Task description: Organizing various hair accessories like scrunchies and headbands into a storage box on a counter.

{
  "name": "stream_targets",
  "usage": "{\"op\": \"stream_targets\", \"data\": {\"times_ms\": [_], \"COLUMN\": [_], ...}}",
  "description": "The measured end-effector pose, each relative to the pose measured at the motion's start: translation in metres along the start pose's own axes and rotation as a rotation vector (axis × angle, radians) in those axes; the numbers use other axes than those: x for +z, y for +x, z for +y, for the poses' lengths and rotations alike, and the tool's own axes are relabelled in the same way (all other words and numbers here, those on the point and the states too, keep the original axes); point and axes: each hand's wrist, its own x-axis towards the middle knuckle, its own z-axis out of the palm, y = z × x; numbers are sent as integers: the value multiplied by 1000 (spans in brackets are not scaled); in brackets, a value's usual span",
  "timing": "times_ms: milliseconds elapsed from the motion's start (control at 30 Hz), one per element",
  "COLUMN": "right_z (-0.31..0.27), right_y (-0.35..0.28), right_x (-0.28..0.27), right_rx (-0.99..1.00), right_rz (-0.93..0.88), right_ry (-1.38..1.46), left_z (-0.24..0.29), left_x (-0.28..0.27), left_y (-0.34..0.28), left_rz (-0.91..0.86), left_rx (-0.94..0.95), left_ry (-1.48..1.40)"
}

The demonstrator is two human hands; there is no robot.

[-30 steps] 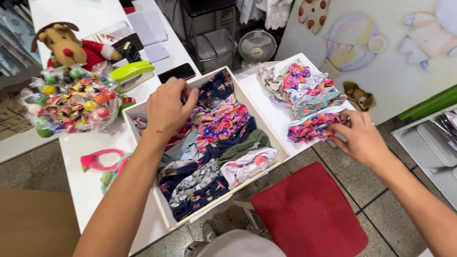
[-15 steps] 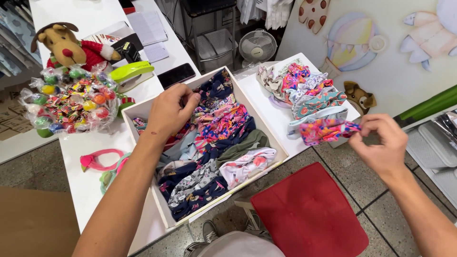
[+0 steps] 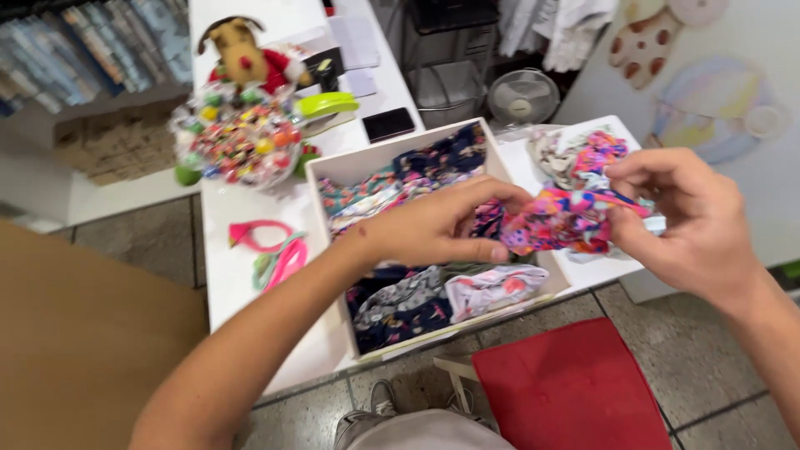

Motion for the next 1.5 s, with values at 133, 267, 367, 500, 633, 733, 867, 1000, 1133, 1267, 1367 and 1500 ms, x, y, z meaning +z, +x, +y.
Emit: {"op": "stream_targets", "data": {"times_ms": [133, 267, 367, 500, 633, 733, 867, 1000, 1133, 1267, 1367, 1500], "right_z": [-11, -21, -16, 0, -15, -16, 33, 45, 56, 64, 75, 85], "right_y": [46, 85, 110, 127, 153, 161, 172, 174, 172, 169, 166, 161], "right_x": [37, 75, 101, 132, 148, 160, 194, 213, 229, 235, 241, 251], "right_rx": [-76, -160, -156, 2, -41, -199, -251, -296, -224, -146, -121, -47], "right_rz": [-185, -311, -394, -520, -671, -768, -756, -716, -631, -549, -468, -387], "right_ry": [44, 167, 297, 603, 131, -367, -557, -568, -317, -163, -141, -109], "left_z": [13, -8, -22, -30, -10, 4, -19, -38, -42, -64, -79, -77], "left_x": [-37, -57, -72, -106, -139, -139, -129, -111, -99, -91, -84, -72], "left_y": [-22, -54, -82, -116, -125, -113, -107, -102, -99, -101, -98, -90], "left_rz": [-26, -53, -73, 156, 182, 64, 14, -32, -34, -28, 30, 103], "left_rx": [-238, -194, -277, -499, -685, -758, -801, -822, -864, -872, -904, -904], "left_ry": [29, 135, 100, 64, 421, 739, 862, 958, 1030, 1106, 1139, 1123]}}
